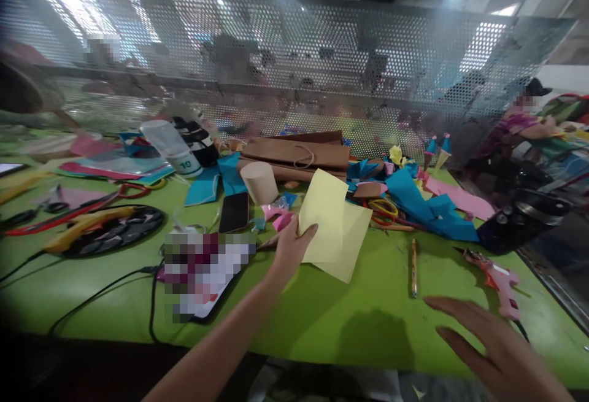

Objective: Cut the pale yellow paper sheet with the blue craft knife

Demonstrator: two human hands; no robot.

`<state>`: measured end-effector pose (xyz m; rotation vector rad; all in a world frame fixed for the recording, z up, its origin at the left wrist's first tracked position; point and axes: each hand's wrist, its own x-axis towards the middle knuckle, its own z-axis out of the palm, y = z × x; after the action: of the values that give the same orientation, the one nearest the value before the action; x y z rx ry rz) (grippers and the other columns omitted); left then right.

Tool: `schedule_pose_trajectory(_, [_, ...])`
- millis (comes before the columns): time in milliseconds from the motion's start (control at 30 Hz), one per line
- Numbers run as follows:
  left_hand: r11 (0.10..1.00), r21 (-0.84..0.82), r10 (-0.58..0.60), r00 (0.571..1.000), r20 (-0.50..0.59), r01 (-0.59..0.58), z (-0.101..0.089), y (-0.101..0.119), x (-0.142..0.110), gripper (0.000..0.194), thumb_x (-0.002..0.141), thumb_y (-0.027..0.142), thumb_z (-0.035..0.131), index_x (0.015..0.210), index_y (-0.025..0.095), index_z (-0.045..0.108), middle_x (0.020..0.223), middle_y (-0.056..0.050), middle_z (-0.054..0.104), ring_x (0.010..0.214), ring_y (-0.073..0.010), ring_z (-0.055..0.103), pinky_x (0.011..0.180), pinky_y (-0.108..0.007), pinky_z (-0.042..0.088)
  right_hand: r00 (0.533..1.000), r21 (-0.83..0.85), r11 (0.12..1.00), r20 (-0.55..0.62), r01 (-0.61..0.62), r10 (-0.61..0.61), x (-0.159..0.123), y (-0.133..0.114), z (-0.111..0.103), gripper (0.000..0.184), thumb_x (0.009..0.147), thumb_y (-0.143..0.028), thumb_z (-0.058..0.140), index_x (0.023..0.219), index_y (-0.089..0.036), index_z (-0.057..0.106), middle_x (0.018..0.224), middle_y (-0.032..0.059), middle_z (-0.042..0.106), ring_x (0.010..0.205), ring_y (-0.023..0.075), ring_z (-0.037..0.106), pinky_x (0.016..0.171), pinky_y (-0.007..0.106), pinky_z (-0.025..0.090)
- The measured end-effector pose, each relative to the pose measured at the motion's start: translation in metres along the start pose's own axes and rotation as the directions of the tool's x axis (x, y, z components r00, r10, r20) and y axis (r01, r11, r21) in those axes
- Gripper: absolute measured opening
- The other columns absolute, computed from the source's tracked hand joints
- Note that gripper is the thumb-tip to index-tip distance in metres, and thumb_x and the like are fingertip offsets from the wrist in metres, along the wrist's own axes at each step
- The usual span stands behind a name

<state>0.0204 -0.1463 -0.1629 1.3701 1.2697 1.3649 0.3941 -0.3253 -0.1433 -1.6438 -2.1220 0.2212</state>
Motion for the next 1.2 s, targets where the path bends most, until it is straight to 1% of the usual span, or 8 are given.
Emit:
schedule_pose_trajectory(200, [0.999, -0.046, -0.007, 1.000, 0.024, 0.008, -0.004, 0.001, -0.001, 0.033, 0.089, 0.035, 0.070, 0.115, 0.015, 0.070, 0.110, -0.011, 0.076, 0.099, -0.0283, 0.071, 0.086, -0.039, 0.057, 0.996, -0.307, 0.949, 0.074, 0.065, -0.044, 0.107, 0.008, 0.047, 0.051, 0.097, -0.045, 0.054, 0.142, -0.023, 0.064, 0.148, 0.0132, 0.065, 0.141, 0.0380, 0.055, 0.116, 0.063, 0.044])
schedule_pose_trajectory(300, [0.993, -0.118, -0.007, 0.999, 0.038, 0.012, -0.003, 0.000, -0.001, 0.036, 0.089, 0.036, 0.071, 0.117, 0.015, 0.069, 0.111, -0.011, 0.076, 0.101, -0.0282, 0.071, 0.088, -0.038, 0.057, 0.994, -0.352, 0.933, 0.095, 0.080, -0.050, 0.108, 0.003, 0.062, 0.048, 0.095, -0.038, 0.057, 0.138, -0.020, 0.067, 0.146, 0.0151, 0.066, 0.143, 0.0414, 0.052, 0.119, 0.069, 0.035])
schedule_pose_trajectory(467, [0.967, -0.249, -0.043, 0.997, 0.063, 0.057, -0.001, 0.009, -0.004, 0.041, 0.087, 0.040, 0.075, 0.118, 0.014, 0.070, 0.111, -0.012, 0.077, 0.101, -0.0283, 0.072, 0.086, -0.038, 0.059, 0.915, -0.126, 0.968, 0.371, 0.218, -0.158, 0.087, -0.042, 0.046, 0.048, 0.106, -0.048, 0.042, 0.148, -0.033, 0.059, 0.152, 0.0041, 0.061, 0.139, 0.0276, 0.058, 0.119, 0.053, 0.044])
schedule_pose_trajectory(567, [0.952, -0.304, -0.028, 0.999, 0.022, 0.033, -0.004, 0.018, -0.006, 0.042, 0.086, 0.044, 0.077, 0.116, 0.015, 0.072, 0.112, -0.012, 0.077, 0.101, -0.0282, 0.072, 0.086, -0.038, 0.059, 0.896, -0.097, 0.971, 0.415, 0.218, -0.159, 0.100, -0.074, 0.047, 0.056, 0.107, -0.052, 0.040, 0.160, -0.035, 0.043, 0.164, 0.0036, 0.046, 0.150, 0.0282, 0.046, 0.124, 0.058, 0.035])
schedule_pose_trajectory(667, [0.936, -0.351, -0.002, 0.999, -0.042, -0.013, -0.008, 0.026, -0.007, 0.043, 0.086, 0.045, 0.077, 0.116, 0.015, 0.072, 0.116, -0.013, 0.077, 0.105, -0.0288, 0.072, 0.090, -0.039, 0.059, 0.871, -0.113, 0.952, 0.444, 0.286, -0.209, 0.129, -0.087, 0.072, 0.059, 0.104, -0.049, 0.049, 0.160, -0.034, 0.041, 0.168, 0.0047, 0.037, 0.154, 0.0300, 0.039, 0.125, 0.061, 0.030])
schedule_pose_trajectory(867, [0.893, -0.447, -0.083, 0.994, -0.067, 0.044, -0.013, 0.027, -0.006, 0.049, 0.081, 0.044, 0.082, 0.118, 0.015, 0.070, 0.115, -0.014, 0.077, 0.104, -0.0289, 0.073, 0.088, -0.040, 0.060, 0.943, -0.222, 0.943, 0.280, 0.246, -0.181, 0.182, -0.068, 0.117, 0.056, 0.097, -0.027, 0.053, 0.153, -0.025, 0.052, 0.164, 0.0129, 0.046, 0.151, 0.0354, 0.043, 0.121, 0.067, 0.032])
schedule_pose_trajectory(1100, [0.806, -0.555, -0.205, 0.977, 0.065, 0.206, -0.010, 0.026, -0.010, 0.056, 0.074, 0.042, 0.088, 0.120, 0.015, 0.070, 0.116, -0.015, 0.078, 0.099, -0.0295, 0.075, 0.083, -0.039, 0.060, 0.978, -0.123, 0.974, 0.115, 0.189, -0.175, 0.181, -0.049, 0.094, 0.047, 0.103, -0.039, 0.043, 0.144, -0.023, 0.061, 0.153, 0.0118, 0.060, 0.141, 0.0312, 0.056, 0.117, 0.057, 0.044])
schedule_pose_trajectory(1200, [0.782, -0.557, -0.237, 0.960, 0.148, 0.279, -0.009, 0.026, -0.012, 0.059, 0.070, 0.040, 0.091, 0.118, 0.014, 0.071, 0.113, -0.014, 0.079, 0.093, -0.0273, 0.075, 0.082, -0.037, 0.060, 1.000, 0.189, 0.982, 0.023, 0.004, -0.009, 0.172, -0.048, 0.081, 0.047, 0.104, -0.051, 0.045, 0.142, -0.028, 0.062, 0.146, 0.0092, 0.066, 0.138, 0.0313, 0.059, 0.114, 0.056, 0.047])
